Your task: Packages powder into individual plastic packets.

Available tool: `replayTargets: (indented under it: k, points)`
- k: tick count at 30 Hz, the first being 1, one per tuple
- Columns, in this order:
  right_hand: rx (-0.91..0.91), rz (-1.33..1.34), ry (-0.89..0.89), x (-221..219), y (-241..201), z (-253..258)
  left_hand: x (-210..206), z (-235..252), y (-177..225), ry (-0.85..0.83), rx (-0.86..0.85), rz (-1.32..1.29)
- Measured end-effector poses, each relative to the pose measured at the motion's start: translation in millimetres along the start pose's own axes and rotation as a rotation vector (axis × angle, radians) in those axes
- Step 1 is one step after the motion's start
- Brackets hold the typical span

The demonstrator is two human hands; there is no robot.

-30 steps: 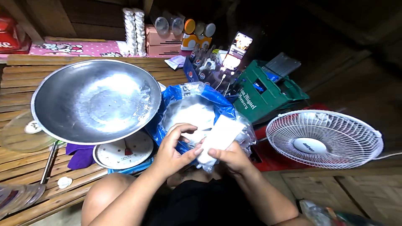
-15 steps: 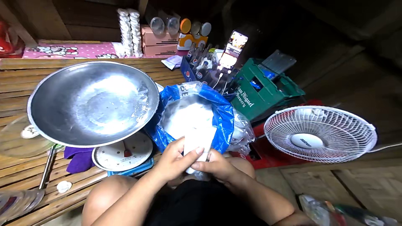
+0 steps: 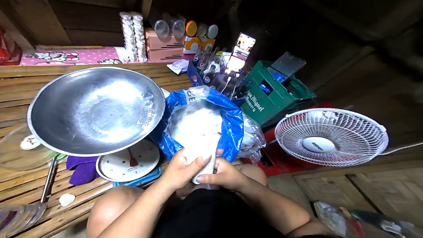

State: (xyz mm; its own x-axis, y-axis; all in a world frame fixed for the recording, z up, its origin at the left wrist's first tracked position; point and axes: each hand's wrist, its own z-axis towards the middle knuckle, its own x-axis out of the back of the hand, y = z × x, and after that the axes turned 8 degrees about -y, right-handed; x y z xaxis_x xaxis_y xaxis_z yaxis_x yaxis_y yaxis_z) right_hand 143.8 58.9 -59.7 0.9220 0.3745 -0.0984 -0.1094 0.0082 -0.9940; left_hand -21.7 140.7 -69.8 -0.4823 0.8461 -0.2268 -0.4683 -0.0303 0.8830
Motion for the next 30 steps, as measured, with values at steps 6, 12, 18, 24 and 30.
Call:
replayTargets:
  k: [6,12,18,24,30]
  points:
    - [0.055,-0.121,-0.013,4.6,6.5,0.2,-1.0,-1.0,-2.0,0.013,-0.054,-0.012]
    - [-0.017,-0.069,0.012,0.4,3.2,-1.0,-2.4,0.7,1.8,0.062,-0.092,-0.031]
    - [0.028,-0.193,0.012,4.3,4.4,-0.3,-3.7,-0.6,-1.1,0.083,-0.150,-0.051]
    - [0.015,-0.127,-0.005,3.4,4.9,0.7,-3.7,1.1,3.7,0.123,-0.157,-0.054]
    - [0.013,-0.212,-0.006,7.0,2.5,1.5,-3.8,-0.6,1.7,0.133,-0.174,-0.036]
